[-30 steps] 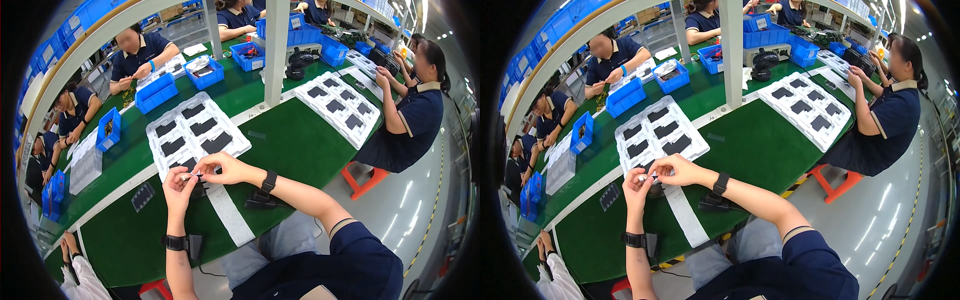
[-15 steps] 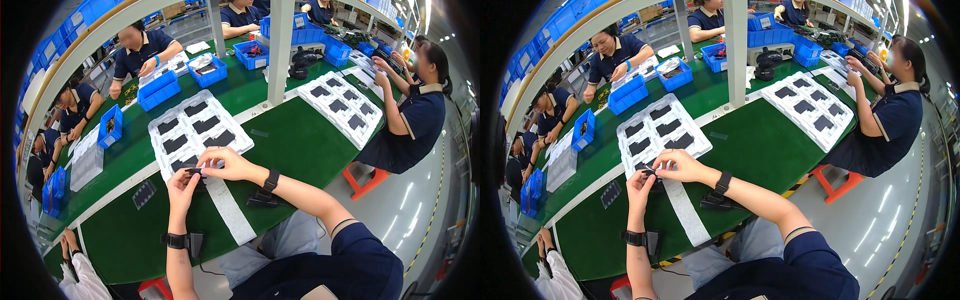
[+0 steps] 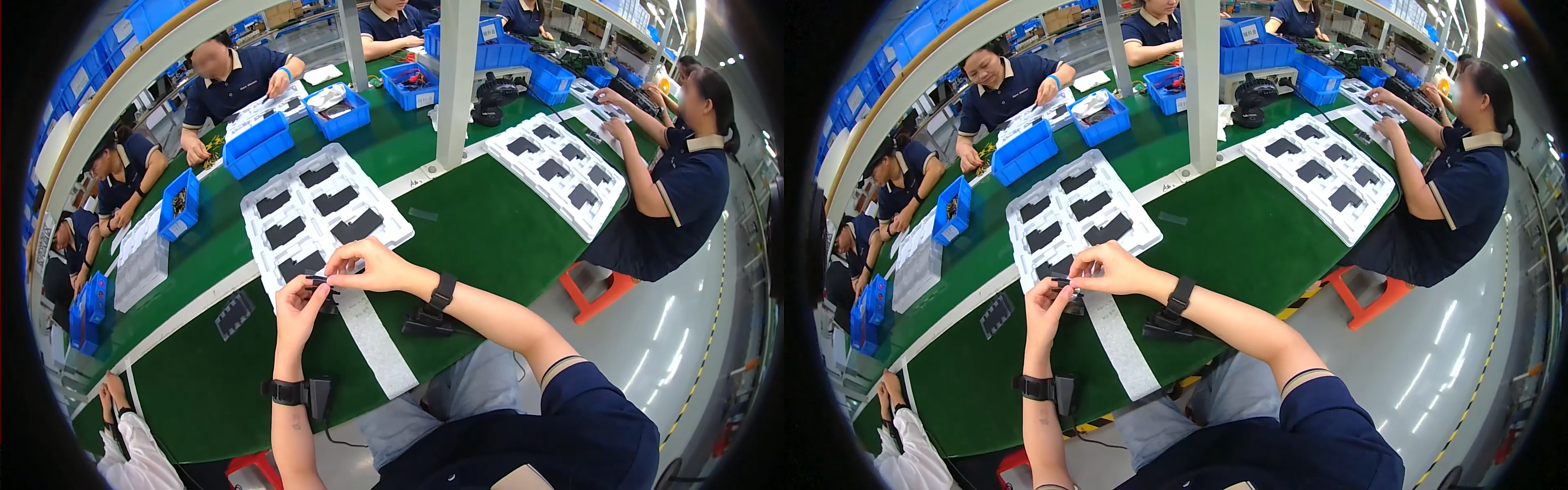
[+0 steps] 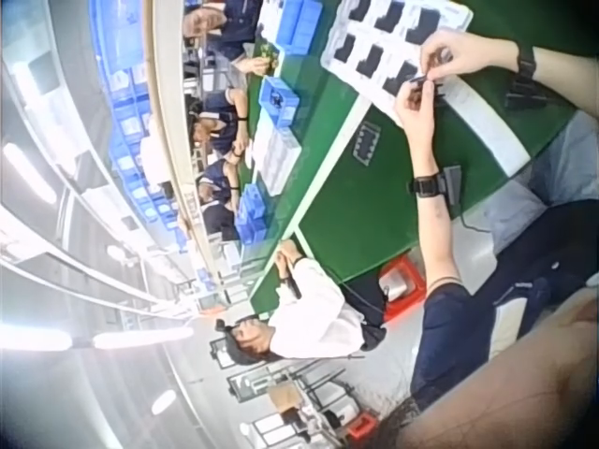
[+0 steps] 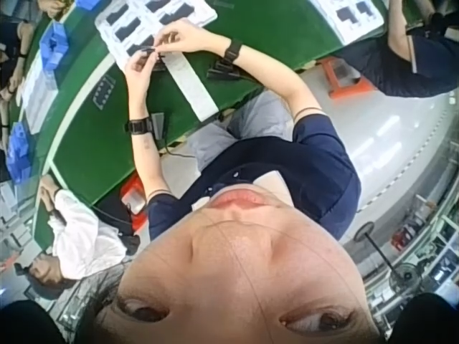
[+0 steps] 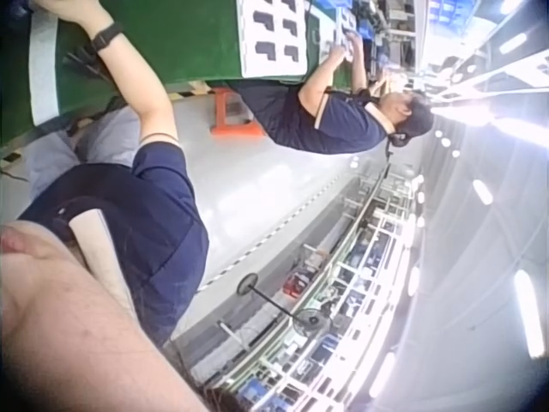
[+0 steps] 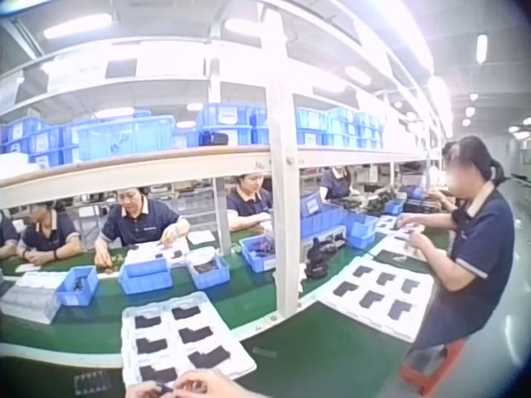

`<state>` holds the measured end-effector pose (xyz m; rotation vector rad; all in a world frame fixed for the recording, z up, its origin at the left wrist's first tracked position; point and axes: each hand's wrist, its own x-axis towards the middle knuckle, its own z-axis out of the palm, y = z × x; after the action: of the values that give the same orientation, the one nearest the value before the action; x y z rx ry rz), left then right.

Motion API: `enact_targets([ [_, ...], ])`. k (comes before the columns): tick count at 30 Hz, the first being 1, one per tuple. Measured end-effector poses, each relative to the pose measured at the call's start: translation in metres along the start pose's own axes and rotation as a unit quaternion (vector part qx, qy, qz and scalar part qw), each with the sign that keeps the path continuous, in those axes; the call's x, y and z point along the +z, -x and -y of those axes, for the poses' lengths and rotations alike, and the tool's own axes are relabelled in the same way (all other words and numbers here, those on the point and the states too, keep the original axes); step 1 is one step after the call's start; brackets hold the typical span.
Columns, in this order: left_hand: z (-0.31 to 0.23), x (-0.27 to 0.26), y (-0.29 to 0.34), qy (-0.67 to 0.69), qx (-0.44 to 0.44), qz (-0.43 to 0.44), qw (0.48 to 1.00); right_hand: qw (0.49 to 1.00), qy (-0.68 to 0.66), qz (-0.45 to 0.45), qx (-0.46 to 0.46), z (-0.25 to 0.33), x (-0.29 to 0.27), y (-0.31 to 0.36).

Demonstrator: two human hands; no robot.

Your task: Applying tape to a workbench and assembling small black plastic components by inserting parts into housings.

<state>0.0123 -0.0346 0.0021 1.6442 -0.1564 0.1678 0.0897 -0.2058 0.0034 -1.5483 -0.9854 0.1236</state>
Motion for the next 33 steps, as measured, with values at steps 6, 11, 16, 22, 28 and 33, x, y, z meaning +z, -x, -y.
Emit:
enact_targets([
  [6,-0.001,-0.001,0.0,-0.002,-0.002,0.006,1.0,1.0,-0.007,0.005,0.006,-0.001,0.0,-0.001],
  [11,-0.001,-0.001,-0.001,-0.018,0.002,0.013,1.0,1.0,-0.005,-0.001,0.007,-0.001,0.0,0.0],
  [16,0.004,-0.002,-0.001,0.0,-0.004,0.014,1.0,1.0,0.008,-0.004,0.004,-0.001,0.001,0.0],
  [22,0.008,-0.003,-0.001,0.013,-0.003,0.011,1.0,1.0,0.017,-0.008,-0.01,-0.002,0.002,-0.001],
  [28,0.012,-0.006,-0.002,0.008,-0.017,0.015,1.0,0.999,0.035,-0.01,-0.023,-0.001,0.0,-0.002],
  [33,0.013,-0.009,-0.001,-0.005,-0.028,0.028,0.999,0.999,0.026,-0.008,-0.034,-0.005,0.002,0.0],
])
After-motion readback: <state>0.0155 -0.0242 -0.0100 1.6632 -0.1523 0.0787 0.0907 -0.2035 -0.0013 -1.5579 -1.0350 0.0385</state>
